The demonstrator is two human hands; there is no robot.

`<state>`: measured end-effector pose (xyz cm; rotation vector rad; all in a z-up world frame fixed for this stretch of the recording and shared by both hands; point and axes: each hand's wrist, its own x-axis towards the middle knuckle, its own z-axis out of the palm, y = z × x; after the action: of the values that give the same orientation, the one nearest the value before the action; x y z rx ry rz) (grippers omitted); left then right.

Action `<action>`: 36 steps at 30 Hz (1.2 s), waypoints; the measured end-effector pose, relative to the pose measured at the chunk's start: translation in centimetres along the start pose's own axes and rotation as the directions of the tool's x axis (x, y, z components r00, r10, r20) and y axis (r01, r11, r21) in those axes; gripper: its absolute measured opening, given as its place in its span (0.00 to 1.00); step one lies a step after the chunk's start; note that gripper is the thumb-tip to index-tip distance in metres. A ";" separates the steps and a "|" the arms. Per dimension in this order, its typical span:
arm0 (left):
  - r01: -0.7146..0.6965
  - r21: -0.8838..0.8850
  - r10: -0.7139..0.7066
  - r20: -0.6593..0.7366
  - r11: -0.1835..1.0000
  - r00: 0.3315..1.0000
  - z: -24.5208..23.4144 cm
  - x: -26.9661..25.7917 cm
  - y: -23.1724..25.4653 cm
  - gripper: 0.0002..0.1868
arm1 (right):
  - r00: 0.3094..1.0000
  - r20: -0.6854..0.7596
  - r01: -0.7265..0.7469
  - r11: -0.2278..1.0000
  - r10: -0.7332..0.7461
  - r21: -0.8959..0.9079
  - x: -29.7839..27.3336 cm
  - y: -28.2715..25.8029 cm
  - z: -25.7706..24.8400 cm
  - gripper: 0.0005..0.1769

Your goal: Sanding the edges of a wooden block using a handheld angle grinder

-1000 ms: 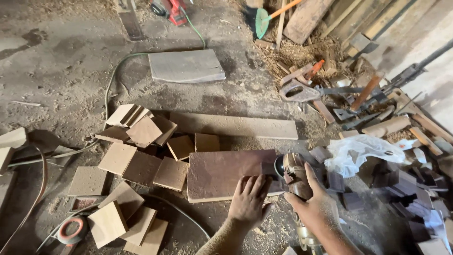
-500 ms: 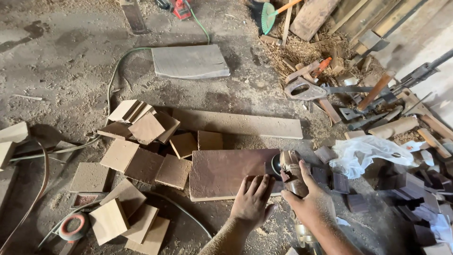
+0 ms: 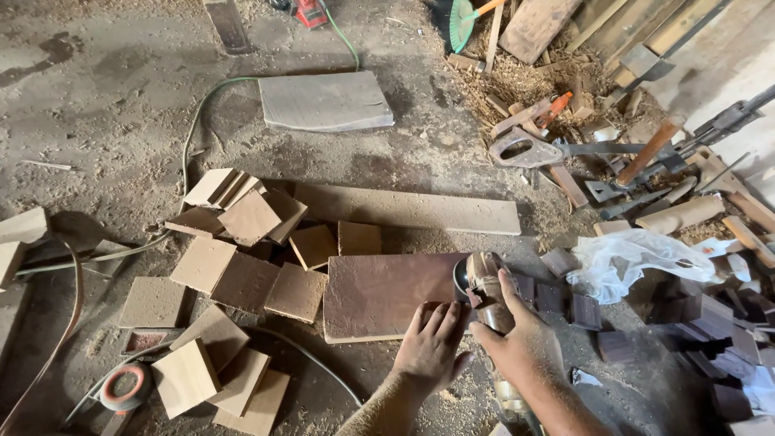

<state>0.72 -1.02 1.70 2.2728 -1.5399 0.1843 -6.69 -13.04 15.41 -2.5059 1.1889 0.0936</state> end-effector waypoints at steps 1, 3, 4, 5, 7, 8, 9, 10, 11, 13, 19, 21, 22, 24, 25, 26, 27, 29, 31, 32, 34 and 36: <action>0.000 -0.001 0.000 0.002 1.000 1.000 -0.2 0.0 0.0 0.41 | 1.000 0.002 -0.001 1.000 0.001 0.000 0.1 0.0 0.0 0.58; -0.008 -0.008 0.007 -0.051 1.000 0.999 -0.6 0.0 0.1 0.41 | 0.997 -0.006 0.082 0.996 -0.082 0.022 0.3 0.2 0.2 0.58; -0.009 -0.010 0.009 -0.049 1.000 0.999 -0.4 0.0 0.2 0.41 | 0.997 -0.005 0.079 0.997 -0.078 0.022 0.3 0.3 0.2 0.58; -0.015 -0.004 0.015 -0.038 1.000 0.999 -0.1 0.0 0.2 0.40 | 0.997 -0.017 0.071 0.997 -0.071 0.009 0.2 0.4 0.3 0.58; -0.023 0.003 0.023 -0.028 1.000 0.999 0.0 0.2 0.1 0.39 | 0.998 -0.031 0.063 0.998 -0.063 -0.002 0.2 0.2 -0.2 0.57; -0.029 -0.002 0.028 -0.054 1.000 0.998 -0.1 0.2 0.1 0.39 | 0.999 0.021 0.030 0.999 -0.030 -0.014 0.1 0.0 -0.6 0.58; -0.034 -0.008 0.034 -0.080 0.999 0.996 -0.2 0.2 0.2 0.39 | 0.997 0.072 -0.002 1.000 0.004 -0.028 -0.1 -0.1 -1.0 0.59; -0.036 -0.008 0.035 -0.078 0.999 0.996 0.0 0.3 0.1 0.39 | 0.997 0.073 -0.004 1.000 0.006 -0.028 0.1 0.3 -0.9 0.59; -0.026 0.005 0.027 -0.028 1.000 0.999 0.2 0.4 0.1 0.38 | 0.998 0.063 0.009 1.000 -0.008 -0.019 0.2 0.7 -0.8 0.59; -0.017 0.018 0.017 0.021 1.000 1.000 0.8 0.4 0.2 0.38 | 0.998 0.052 0.023 1.000 -0.022 -0.013 0.4 1.5 -0.7 0.60; -0.018 0.012 0.017 0.064 1.000 0.998 1.1 0.5 0.0 0.39 | 0.999 -0.035 0.024 0.999 -0.022 0.044 0.6 2.5 -0.6 0.60; -0.030 0.022 0.029 0.032 0.999 0.999 0.5 0.4 0.1 0.37 | 0.998 -0.044 0.041 0.999 -0.040 0.023 0.5 2.6 -0.3 0.60; -0.030 0.022 0.029 0.033 0.999 0.999 0.4 0.4 0.1 0.37 | 0.998 -0.043 0.041 0.999 -0.040 0.023 0.5 2.1 -0.4 0.60; -0.047 0.026 0.046 0.026 0.999 0.999 0.3 0.4 0.0 0.38 | 1.000 0.021 0.018 1.000 -0.018 -0.019 0.5 1.3 -0.5 0.59; -0.049 0.026 0.048 0.027 0.998 0.998 0.4 0.4 0.0 0.38 | 1.000 0.020 0.017 1.000 -0.017 -0.017 0.5 1.1 -0.5 0.59; -0.048 0.027 0.047 0.042 0.999 0.998 0.5 0.4 0.0 0.39 | 0.999 0.042 0.025 1.000 -0.025 0.004 0.5 0.8 -0.5 0.59; -0.047 0.027 0.045 0.057 0.999 0.997 0.6 0.3 -0.1 0.39 | 0.997 0.063 0.033 0.999 -0.034 0.025 0.5 0.5 -0.5 0.58; -0.054 0.007 0.054 -0.017 0.999 0.998 -0.2 0.4 0.0 0.39 | 0.999 0.021 0.048 0.999 -0.048 0.003 0.4 0.5 -0.1 0.58; -0.061 -0.012 0.060 -0.091 0.998 0.994 -0.6 0.5 -0.1 0.40 | 0.998 -0.021 0.063 0.998 -0.063 -0.020 0.4 0.4 -0.1 0.58; -0.057 -0.007 0.056 -0.074 0.998 0.996 -0.6 0.5 -0.1 0.39 | 0.999 0.006 0.052 0.999 -0.052 -0.006 0.4 0.5 -0.2 0.58; -0.051 -0.002 0.051 -0.058 0.999 0.997 -0.3 0.4 -0.2 0.38 | 0.999 0.034 0.041 0.999 -0.041 0.005 0.5 1.2 0.0 0.58; -0.055 0.010 0.056 -0.047 0.998 0.997 0.2 0.3 -0.2 0.38 | 0.990 -0.056 0.128 0.990 -0.131 -0.061 0.6 2.6 0.7 0.58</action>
<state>0.97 -1.29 1.54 2.2173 -1.5817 0.2583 -8.23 -14.77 13.85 -2.6461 1.0567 0.0196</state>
